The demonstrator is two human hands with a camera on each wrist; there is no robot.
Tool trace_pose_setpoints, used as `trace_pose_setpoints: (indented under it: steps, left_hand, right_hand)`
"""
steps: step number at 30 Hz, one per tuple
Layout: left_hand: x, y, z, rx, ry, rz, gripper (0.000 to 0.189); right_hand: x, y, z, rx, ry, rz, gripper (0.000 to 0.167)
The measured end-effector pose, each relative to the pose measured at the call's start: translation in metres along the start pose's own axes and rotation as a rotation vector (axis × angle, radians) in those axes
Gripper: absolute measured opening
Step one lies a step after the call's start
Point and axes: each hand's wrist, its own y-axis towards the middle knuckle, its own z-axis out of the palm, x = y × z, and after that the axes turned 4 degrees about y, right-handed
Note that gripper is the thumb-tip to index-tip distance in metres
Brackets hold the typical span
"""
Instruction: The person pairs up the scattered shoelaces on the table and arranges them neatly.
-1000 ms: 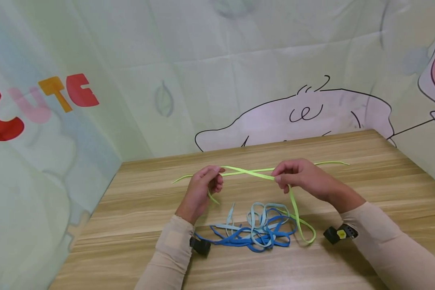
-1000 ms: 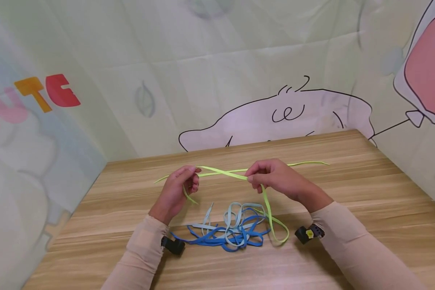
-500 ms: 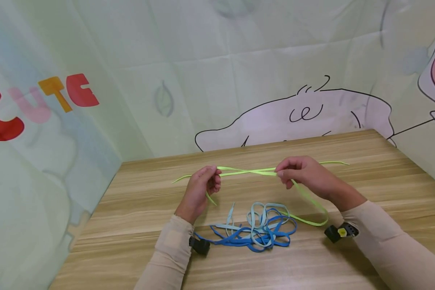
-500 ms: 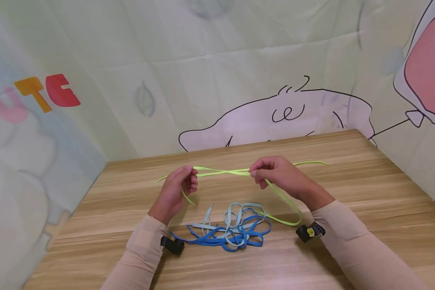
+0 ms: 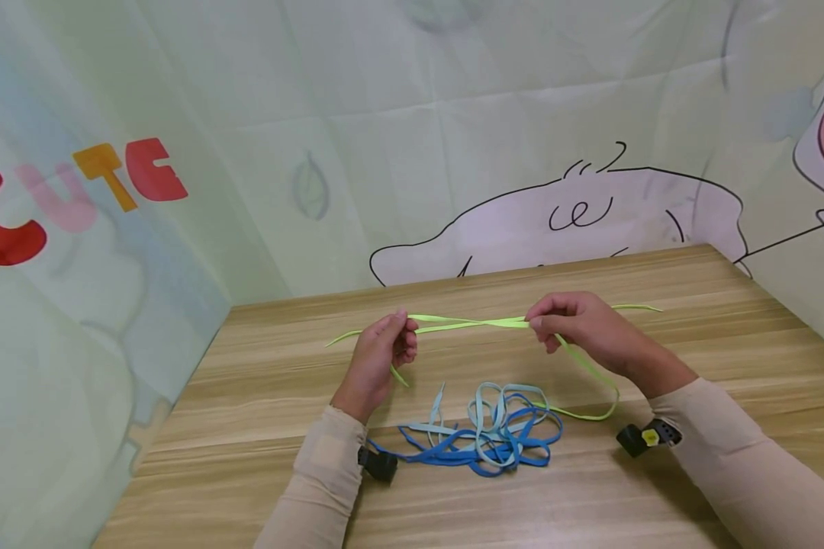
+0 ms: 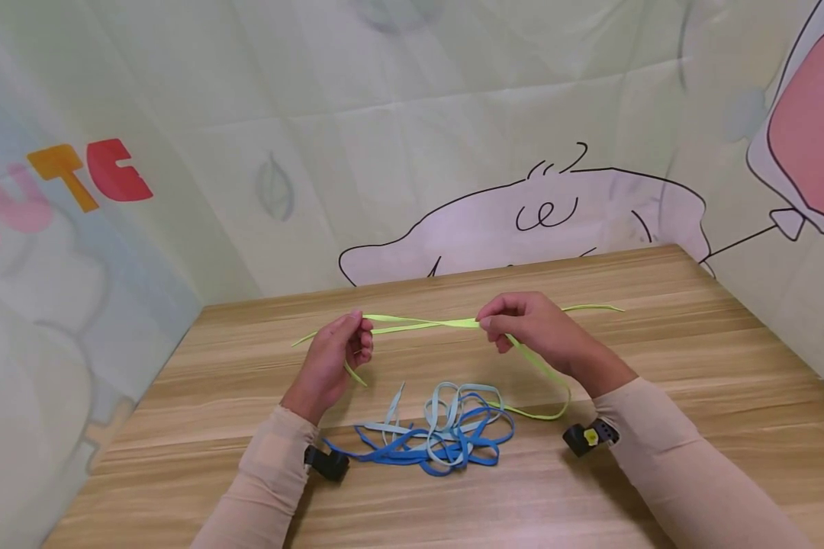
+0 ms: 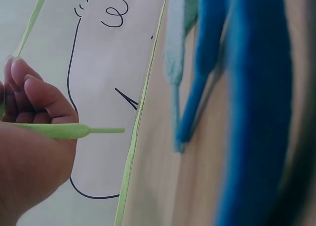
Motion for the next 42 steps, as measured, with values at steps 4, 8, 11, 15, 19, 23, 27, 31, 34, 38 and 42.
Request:
trace_pose_setpoints:
  steps: [4,8,11,15,19,23,27,31,34,38,42]
  left_hand:
    - [0.0,0.0,-0.001,-0.003,-0.007,-0.005,0.034]
    - [-0.001,0.0,-0.002,-0.012,-0.02,0.001,0.032]
    - [-0.001,0.0,-0.004,-0.018,-0.028,0.005,0.032]
    - [-0.002,0.001,-0.006,-0.031,-0.037,0.005,0.031]
    - [-0.003,0.001,-0.009,-0.061,-0.043,0.007,0.03]
    - [-0.003,0.003,-0.013,-0.099,-0.077,-0.008,0.03]
    - [-0.003,0.004,-0.017,-0.121,-0.132,-0.043,0.029]
    - [-0.004,0.005,-0.021,-0.128,-0.169,-0.063,0.029]
    - [-0.005,0.006,-0.023,-0.141,-0.184,-0.072,0.029]
    - [-0.006,0.006,-0.025,-0.154,-0.203,-0.091,0.03]
    - [-0.007,0.006,-0.027,-0.162,-0.239,-0.102,0.031]
  right_hand:
    - [0.001,0.0,-0.001,-0.004,0.005,-0.016,0.022]
    - [0.004,-0.001,-0.003,-0.015,0.001,-0.019,0.026]
    - [0.005,-0.001,-0.005,-0.022,0.008,-0.023,0.029]
    - [0.005,-0.001,-0.007,-0.031,0.019,-0.033,0.03]
    - [0.005,-0.001,-0.009,-0.041,0.045,-0.048,0.029]
    - [0.006,-0.002,-0.011,-0.061,0.071,-0.061,0.027]
    - [0.006,-0.003,-0.014,-0.094,0.062,-0.057,0.026]
    - [0.006,-0.003,-0.016,-0.126,0.057,-0.064,0.028]
    - [0.006,-0.003,-0.017,-0.154,0.072,-0.074,0.025]
    - [0.008,-0.004,-0.019,-0.174,0.114,-0.09,0.02]
    - [0.009,-0.004,-0.022,-0.174,0.172,-0.113,0.017]
